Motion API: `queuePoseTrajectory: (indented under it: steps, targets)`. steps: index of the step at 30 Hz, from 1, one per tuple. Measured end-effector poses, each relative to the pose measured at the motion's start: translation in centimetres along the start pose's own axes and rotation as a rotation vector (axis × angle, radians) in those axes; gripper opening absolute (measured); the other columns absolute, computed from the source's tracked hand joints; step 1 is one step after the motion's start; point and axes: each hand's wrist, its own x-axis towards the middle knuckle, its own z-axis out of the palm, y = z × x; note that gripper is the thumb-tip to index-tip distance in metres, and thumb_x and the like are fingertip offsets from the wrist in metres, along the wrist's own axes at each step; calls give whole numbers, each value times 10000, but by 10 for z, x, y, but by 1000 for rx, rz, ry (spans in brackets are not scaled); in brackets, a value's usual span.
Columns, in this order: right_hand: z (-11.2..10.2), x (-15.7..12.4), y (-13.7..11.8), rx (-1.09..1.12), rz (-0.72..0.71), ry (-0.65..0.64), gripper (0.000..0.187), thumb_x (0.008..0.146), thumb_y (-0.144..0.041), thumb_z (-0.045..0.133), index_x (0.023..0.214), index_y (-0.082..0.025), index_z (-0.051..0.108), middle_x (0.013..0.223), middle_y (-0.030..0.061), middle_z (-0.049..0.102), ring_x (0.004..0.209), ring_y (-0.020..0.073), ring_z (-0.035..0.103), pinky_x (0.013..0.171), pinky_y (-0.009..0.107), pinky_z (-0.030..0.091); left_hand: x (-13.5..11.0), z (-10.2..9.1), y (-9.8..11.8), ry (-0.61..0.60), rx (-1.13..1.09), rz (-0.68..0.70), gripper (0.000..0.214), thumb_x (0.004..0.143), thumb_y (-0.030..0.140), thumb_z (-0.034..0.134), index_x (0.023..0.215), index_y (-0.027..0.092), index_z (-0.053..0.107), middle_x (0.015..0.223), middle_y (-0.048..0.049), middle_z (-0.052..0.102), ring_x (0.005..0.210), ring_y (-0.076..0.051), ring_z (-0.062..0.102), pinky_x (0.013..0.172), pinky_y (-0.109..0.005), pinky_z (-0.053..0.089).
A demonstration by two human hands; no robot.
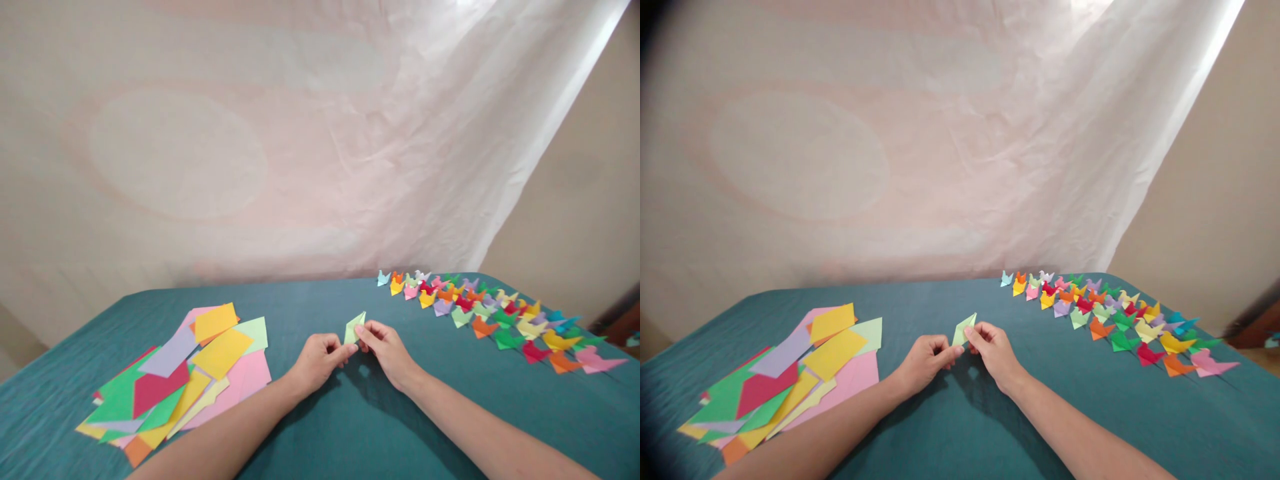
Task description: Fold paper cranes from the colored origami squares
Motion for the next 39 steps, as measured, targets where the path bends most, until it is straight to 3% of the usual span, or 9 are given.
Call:
queuePoseTrajectory:
  steps: [2,5,8,12,23,27,31,34,39]
  targets:
    - [-1,1,2,-20,-8,37,407,720,-541,626,586,-180,495,525,-44,463,520,110,403,542,250,323,-2,-1,2,139,132,49,410,774,514,557,587,155,495,551,26,502,526,-102,436,520,-208,345]
    - [-1,1,6,-75,-23,55,402,732,-541,617,597,-177,515,531,-38,476,524,115,415,538,252,327,-7,-2,8,292,339,240,317,733,466,641,725,166,539,727,-9,545,697,-151,494,652,-257,401]
    - [3,-2,7,-112,-28,44,400,735,-548,609,611,-173,549,538,-28,504,531,126,446,541,258,344,-10,-2,13,272,425,384,287,728,366,679,931,193,573,959,-58,573,911,-209,510,808,-332,408]
    - [10,-8,5,-70,-18,14,409,744,-557,589,606,-172,566,551,-15,521,541,134,459,542,258,350,-10,-1,13,245,423,412,299,771,290,645,1053,224,569,1085,-72,571,1006,-222,509,865,-358,396]
    - [13,-16,-1,-144,-151,-75,344,855,-443,477,672,-170,580,670,14,542,654,156,492,601,262,382,-8,-3,10,222,299,317,171,809,277,605,967,248,665,969,-27,672,922,-190,592,849,-311,389]
    - [12,-18,-4,-264,-232,-91,272,870,-364,463,726,-176,596,691,18,547,661,158,494,610,266,386,-5,-4,9,232,119,236,184,857,300,534,878,225,700,875,-33,662,846,-167,593,789,-270,420]
    - [11,-16,-4,-379,-254,-2,180,819,-310,543,690,-183,542,625,-14,498,587,133,450,580,258,373,-1,-4,7,260,-72,120,244,830,368,560,820,165,695,807,-45,629,760,-159,562,680,-241,425]
    - [10,-14,0,-330,-239,46,158,809,-324,559,744,-185,521,670,-12,521,603,131,468,585,252,388,1,-2,5,218,-270,37,296,798,414,589,797,128,663,779,-44,630,718,-152,554,674,-242,424]
    - [8,-11,7,-260,-218,8,194,827,-364,539,802,-172,543,697,-4,534,624,133,482,580,244,397,1,4,3,147,-536,-60,313,713,414,684,791,122,603,720,-7,608,652,-115,530,639,-215,400]
